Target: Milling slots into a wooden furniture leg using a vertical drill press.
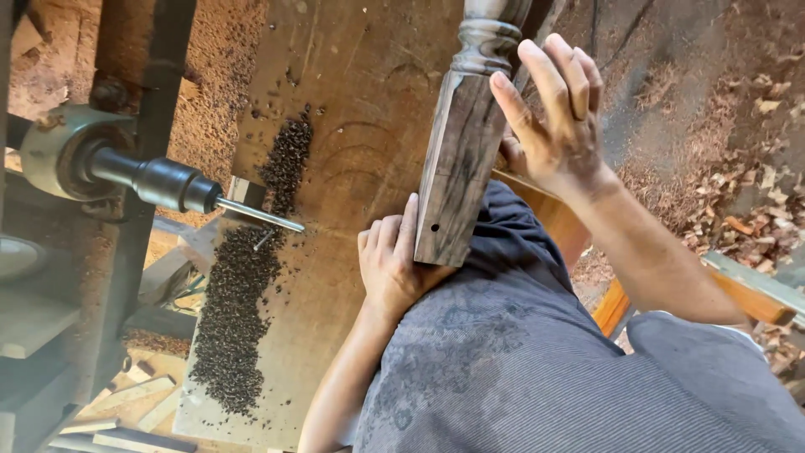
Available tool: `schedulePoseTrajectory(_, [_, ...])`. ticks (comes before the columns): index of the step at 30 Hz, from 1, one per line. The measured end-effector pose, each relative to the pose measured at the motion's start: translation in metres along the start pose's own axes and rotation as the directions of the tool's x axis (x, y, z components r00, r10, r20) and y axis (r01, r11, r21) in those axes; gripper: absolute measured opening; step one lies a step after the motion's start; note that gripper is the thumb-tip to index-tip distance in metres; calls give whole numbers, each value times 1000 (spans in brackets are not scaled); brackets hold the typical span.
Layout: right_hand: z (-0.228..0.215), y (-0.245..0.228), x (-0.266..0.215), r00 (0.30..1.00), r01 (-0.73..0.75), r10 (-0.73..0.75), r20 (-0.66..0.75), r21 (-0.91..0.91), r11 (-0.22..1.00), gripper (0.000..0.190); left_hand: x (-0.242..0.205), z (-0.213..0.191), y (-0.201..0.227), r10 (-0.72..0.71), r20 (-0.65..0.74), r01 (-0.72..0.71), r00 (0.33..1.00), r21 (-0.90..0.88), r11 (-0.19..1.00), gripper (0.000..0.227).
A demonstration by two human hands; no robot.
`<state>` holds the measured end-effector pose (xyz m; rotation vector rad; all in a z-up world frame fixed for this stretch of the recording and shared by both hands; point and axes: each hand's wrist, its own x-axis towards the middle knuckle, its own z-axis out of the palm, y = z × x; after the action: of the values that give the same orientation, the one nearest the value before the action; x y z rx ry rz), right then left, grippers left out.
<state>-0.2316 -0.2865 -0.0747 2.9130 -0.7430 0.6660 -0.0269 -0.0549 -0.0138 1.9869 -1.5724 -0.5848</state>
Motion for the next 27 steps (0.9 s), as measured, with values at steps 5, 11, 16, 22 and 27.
schedulePoseTrajectory(5, [-14, -7, 29, 949, 316, -316, -1, 3, 949, 66, -6, -17, 0, 0, -3, -1, 1000, -78, 997, 103])
schedulePoseTrajectory(11, [-48, -46, 71, 822, 451, -559, 103, 481, 752, 39, -52, -34, -22, -108, -26, 103, 994, -167, 981, 92])
schedulePoseTrajectory(16, [-44, -63, 95, 729, 620, -682, -52, 473, 626, 32, -91, -48, -22, -335, -195, 229, 922, -423, 877, 88])
schedulePoseTrajectory(22, [-46, -92, 119, 685, 623, -727, -46, 554, 552, 31, -113, -47, 9, -496, -375, 425, 783, -259, 867, 75])
schedulePoseTrajectory(27, [-52, -100, 120, 704, 579, -704, 88, 503, 642, 38, -105, -33, 13, -392, -412, 317, 822, -242, 917, 87])
